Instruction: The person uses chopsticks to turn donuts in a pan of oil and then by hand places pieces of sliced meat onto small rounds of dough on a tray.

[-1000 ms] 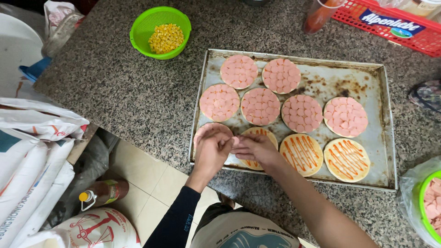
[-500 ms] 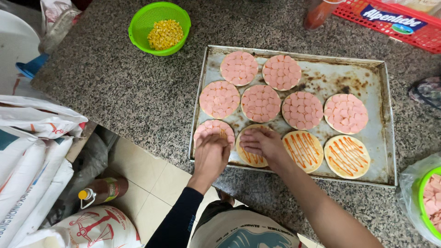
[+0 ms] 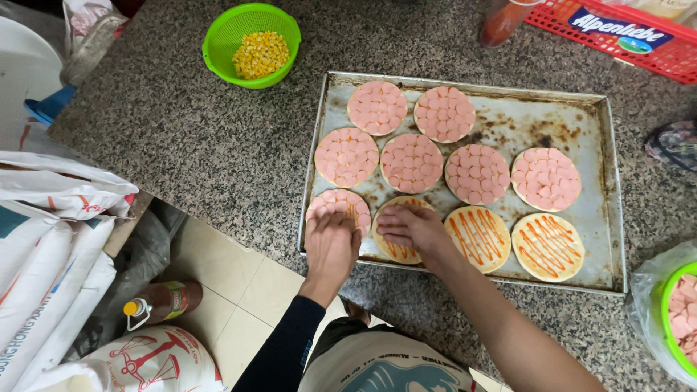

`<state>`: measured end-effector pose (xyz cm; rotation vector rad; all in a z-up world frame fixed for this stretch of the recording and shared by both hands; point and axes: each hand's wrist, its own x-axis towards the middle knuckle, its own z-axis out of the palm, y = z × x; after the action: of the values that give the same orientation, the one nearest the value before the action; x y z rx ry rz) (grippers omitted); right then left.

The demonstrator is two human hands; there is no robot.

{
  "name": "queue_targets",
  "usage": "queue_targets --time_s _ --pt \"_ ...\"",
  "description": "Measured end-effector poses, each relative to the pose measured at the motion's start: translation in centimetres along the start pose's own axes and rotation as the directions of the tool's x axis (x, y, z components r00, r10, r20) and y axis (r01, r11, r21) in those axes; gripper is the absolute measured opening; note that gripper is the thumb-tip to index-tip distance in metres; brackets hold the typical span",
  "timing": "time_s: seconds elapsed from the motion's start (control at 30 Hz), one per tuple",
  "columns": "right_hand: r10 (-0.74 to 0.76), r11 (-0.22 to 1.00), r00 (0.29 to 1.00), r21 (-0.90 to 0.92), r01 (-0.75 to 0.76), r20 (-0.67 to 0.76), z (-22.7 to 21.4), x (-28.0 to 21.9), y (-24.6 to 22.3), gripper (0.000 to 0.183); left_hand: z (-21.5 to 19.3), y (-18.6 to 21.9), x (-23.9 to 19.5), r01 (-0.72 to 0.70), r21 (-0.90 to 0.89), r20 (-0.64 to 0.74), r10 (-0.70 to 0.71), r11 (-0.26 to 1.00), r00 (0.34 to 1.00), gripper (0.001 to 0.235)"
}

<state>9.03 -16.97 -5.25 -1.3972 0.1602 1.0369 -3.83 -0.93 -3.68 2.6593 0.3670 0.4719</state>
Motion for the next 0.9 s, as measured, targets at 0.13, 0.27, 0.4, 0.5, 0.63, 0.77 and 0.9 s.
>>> queue_targets --time_s 0.13,0.27,0.4,0.5,0.63,0.77,0.9 --pt "0.002 1.0 1.0 0.001 -0.002 -0.005 0.0 -0.1 0.0 0.034 -0.3 0.3 0.3 0.037 0.029 0.045 -0.038 0.999 0.998 0.016" --pt "-0.03 0.998 0.999 0.047 0.032 -0.038 -0.7 -0.7 -0.2 0.031 -1.9 0.5 0.8 -0.075 -0.056 -0.123 0.068 0.996 0.99 0.011" --pt "-0.083 0.988 0.989 0.12 0.097 -0.122 -3.2 -2.5 -1.6 0.033 -3.4 0.8 2.9 -0.039 -0.144 -0.084 0.027 0.989 0.996 0.009" --pt "-0.155 0.977 0.958 0.107 0.185 -0.24 -6.8 -5.6 -2.8 0.032 -3.1 3.2 5.2 -0.026 -0.197 0.007 0.028 0.98 1.0 0.014" --pt "-0.259 0.961 0.858 -0.029 0.276 -0.444 -13.8 -11.0 -2.8 0.027 -1.2 9.6 7.6 -0.16 -0.333 0.035 0.182 0.929 0.983 0.017" --pt "-0.357 0.927 0.755 -0.106 0.361 -0.55 -22.9 -16.5 -0.9 0.028 1.0 17.2 7.9 -0.261 -0.516 0.092 0.355 0.816 0.93 0.012" --pt "-0.406 0.909 0.647 -0.208 0.362 -0.645 -32.7 -21.6 2.2 0.025 3.8 24.9 6.3 -0.323 -0.658 0.139 0.532 0.68 0.835 0.015"
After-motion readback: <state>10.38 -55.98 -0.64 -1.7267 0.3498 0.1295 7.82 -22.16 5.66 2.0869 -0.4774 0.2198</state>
